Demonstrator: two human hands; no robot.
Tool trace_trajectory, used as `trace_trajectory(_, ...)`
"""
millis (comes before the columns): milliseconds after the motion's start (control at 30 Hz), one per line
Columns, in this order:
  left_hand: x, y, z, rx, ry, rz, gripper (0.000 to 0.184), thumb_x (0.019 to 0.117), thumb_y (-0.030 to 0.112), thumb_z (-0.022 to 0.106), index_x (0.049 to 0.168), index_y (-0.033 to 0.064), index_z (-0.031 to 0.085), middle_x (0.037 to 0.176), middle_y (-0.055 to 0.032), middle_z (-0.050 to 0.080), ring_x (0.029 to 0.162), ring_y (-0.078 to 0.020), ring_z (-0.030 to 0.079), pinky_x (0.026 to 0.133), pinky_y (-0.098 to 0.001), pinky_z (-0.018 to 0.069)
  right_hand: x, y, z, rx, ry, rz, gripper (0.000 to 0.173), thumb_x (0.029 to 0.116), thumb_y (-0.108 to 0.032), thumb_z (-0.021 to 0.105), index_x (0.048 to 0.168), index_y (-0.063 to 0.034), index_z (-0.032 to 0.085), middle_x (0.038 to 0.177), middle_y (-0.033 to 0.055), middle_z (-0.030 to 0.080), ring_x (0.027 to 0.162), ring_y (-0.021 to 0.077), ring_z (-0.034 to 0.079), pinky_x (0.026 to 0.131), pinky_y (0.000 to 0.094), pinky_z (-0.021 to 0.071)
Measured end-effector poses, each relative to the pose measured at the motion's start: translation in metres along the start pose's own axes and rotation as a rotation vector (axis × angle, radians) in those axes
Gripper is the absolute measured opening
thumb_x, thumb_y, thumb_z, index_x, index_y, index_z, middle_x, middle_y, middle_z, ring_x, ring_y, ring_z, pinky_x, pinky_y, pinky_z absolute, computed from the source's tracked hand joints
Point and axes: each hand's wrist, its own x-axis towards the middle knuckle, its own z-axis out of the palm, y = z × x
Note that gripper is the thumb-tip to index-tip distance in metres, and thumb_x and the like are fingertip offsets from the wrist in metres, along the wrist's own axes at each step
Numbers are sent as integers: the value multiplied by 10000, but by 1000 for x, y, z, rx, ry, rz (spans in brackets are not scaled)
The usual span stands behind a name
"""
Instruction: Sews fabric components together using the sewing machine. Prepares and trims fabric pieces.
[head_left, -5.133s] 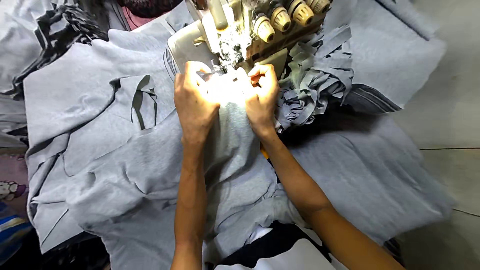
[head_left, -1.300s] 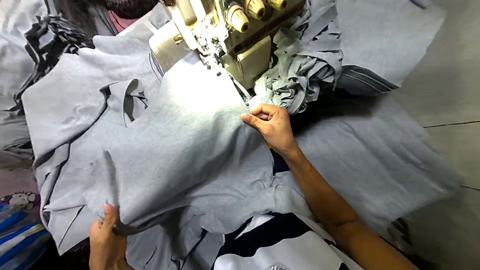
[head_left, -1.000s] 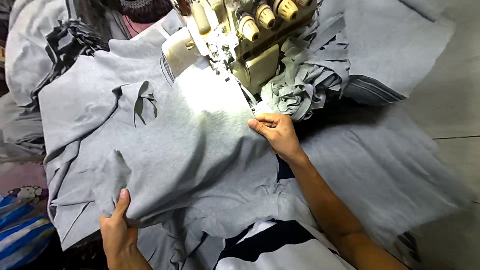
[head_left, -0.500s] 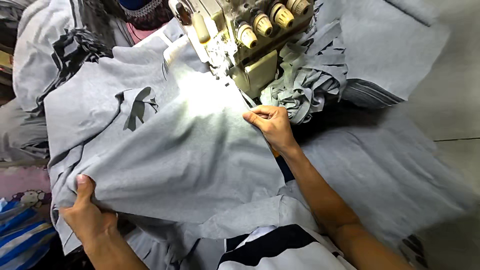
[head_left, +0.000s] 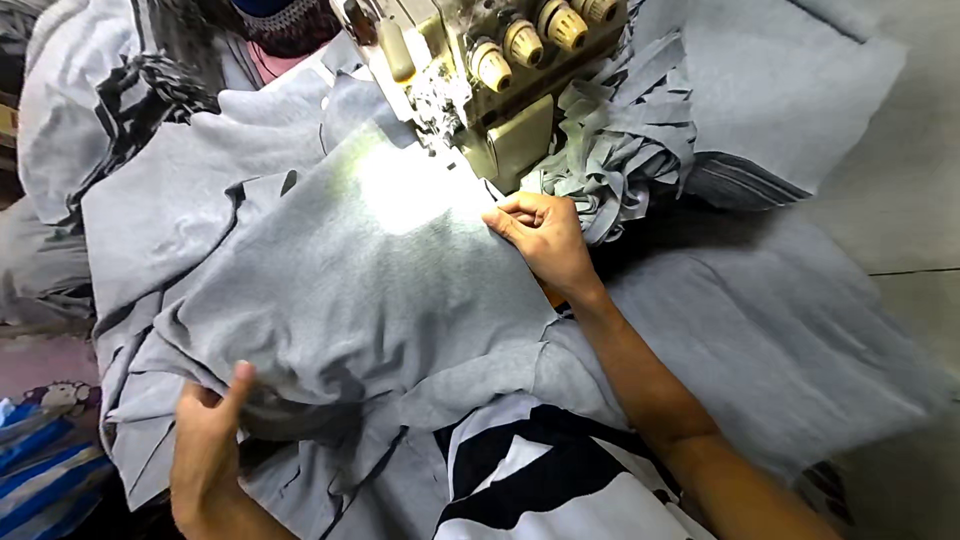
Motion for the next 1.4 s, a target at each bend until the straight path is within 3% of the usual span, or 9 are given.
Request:
trace_trajectory(100, -30, -9, 10, 105, 53, -52, 756, 832, 411, 787, 1349, -68, 513, 1207, -139, 650, 1062, -70, 642, 933, -292, 549, -11, 0, -5, -86, 20, 27, 190, 910, -251, 800, 989, -116, 691, 737, 10, 692, 558, 103, 628, 468, 253, 516)
trace_trajectory(167, -42, -12, 15, 70, 137, -27, 497, 886, 303, 771, 1194, -47, 598, 1047, -46, 675, 940, 2, 651, 861, -234, 561, -18, 5, -4, -114, 47, 16, 193, 879, -223, 831, 956, -114, 690, 735, 13, 682, 562, 102, 624, 479, 252, 519)
trace_trajectory(367, -38, -16, 1, -305, 340, -1, 198, 1055, 69, 428, 1231, 16, 503, 1001, 94, 613, 918, 49, 632, 870, -203, 548, -26, 9, -1, -13, 58, -10, 84, 927, -166, 777, 945, -90, 748, 740, 12, 707, 544, 75, 610, 474, 227, 509)
trace_trajectory(467, -31, -7, 2, -306, 355, -42, 233, 1088, 120, 391, 1265, 15, 502, 1026, 90, 610, 933, 57, 627, 879, -199, 542, -27, 12, 0, 31, 49, -11, 81, 945, -161, 756, 953, -81, 750, 725, 15, 697, 516, 72, 580, 447, 221, 478)
trace_trajectory(567, -27, -6, 9, -417, 175, -49, 282, 1108, 271, 365, 1270, 114, 534, 1043, 119, 697, 983, 25, 676, 909, -228, 572, -27, 15, 3, 17, 23, 10, 110, 980, -184, 716, 1013, -80, 721, 763, 20, 695, 558, 75, 594, 479, 225, 493)
trace_trajectory(700, -26, -14, 16, -407, 40, -91, 477, 964, 382, 653, 1304, 86, 495, 1016, 100, 725, 934, -9, 711, 851, -235, 609, -28, 19, 7, -51, 25, 37, 171, 953, -218, 753, 1052, -83, 720, 858, 14, 735, 705, 73, 689, 643, 248, 591)
trace_trajectory(800, -21, -16, 20, -381, 86, -93, 612, 916, 295, 728, 1383, 29, 434, 1109, 38, 707, 996, -39, 703, 896, -259, 601, -32, 24, 10, -85, 83, 31, 152, 936, -222, 771, 995, -83, 751, 837, -3, 743, 704, 50, 691, 653, 232, 595)
trace_trajectory(1000, -15, -8, 27, -424, 249, 5, 472, 974, 141, 646, 1373, 15, 427, 1138, 30, 674, 1038, -30, 677, 949, -248, 569, -32, 28, 11, -101, 127, -20, 109, 942, -187, 758, 955, -79, 763, 816, -19, 735, 676, 12, 658, 623, 187, 559)
trace_trajectory(1400, 27, 14, 8, -415, 334, 188, 430, 1000, 153, 638, 1379, 25, 481, 1191, -15, 671, 1086, -105, 668, 1012, -341, 545, -3, 18, 14, -86, 139, -151, 103, 972, -183, 725, 961, -81, 736, 756, 8, 694, 572, 60, 609, 509, 227, 521)
